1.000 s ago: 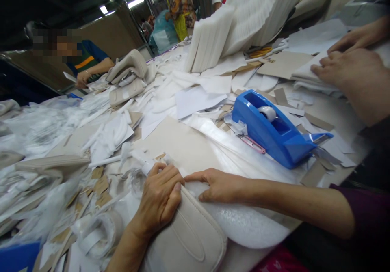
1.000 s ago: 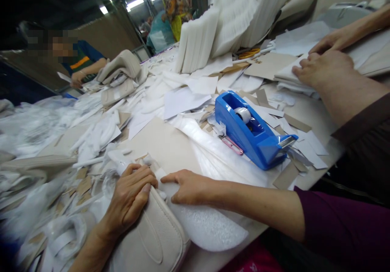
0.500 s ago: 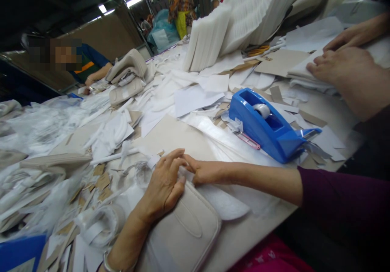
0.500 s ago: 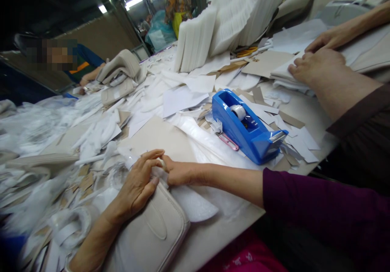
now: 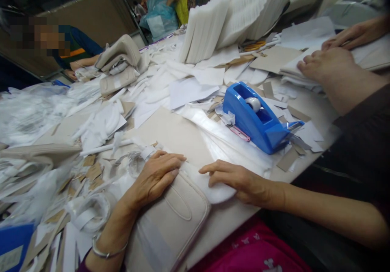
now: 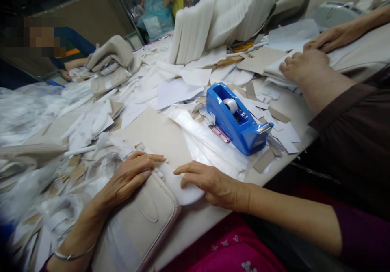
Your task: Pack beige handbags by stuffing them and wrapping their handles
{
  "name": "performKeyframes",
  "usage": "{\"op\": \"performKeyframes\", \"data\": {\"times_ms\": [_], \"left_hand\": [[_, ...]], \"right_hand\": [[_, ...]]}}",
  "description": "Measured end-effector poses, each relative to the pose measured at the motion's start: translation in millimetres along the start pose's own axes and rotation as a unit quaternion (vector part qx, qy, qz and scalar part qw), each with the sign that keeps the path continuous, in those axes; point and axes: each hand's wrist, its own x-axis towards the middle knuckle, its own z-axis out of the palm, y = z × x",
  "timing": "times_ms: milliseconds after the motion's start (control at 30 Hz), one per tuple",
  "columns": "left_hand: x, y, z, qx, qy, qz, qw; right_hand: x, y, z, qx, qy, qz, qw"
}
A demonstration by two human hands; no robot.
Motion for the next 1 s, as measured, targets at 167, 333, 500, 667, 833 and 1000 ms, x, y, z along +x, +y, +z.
{"op": "performKeyframes", "data": {"times_ms": [167,333,500,667,833,1000], "left_hand": [[0.3,5.9,-2.6,-0.036,0.013,-0.021,0.999],[-1.6,8.9,-4.8,-0.050,0.014,-0.046,0.998],[-2.1,6.0,-1.2,-0.061,0.054,-0.057,0.995],[2.0,1.9,4.2,-0.020,-0.003,-0.024,1.000],[2.9,2.5,6.1,0.020,0.001,-0.020,1.000],[4.0,4.2,7.3,0.046,0.011,-0.035,0.998]], "right_hand": [[31.5,-6.7,16.0,0.068,0.103,0.136,0.983],[61.4,-4.8,28.3,0.103,0.096,0.255,0.957],[94.3,-8.1,36.3,0.035,0.061,0.206,0.976],[82.0,-11.8,23.0,0.151,0.053,0.218,0.963],[50.5,-4.2,16.5,0.104,0.081,0.278,0.951],[53.5,-2.3,40.4,0.106,0.093,0.271,0.952]]}}
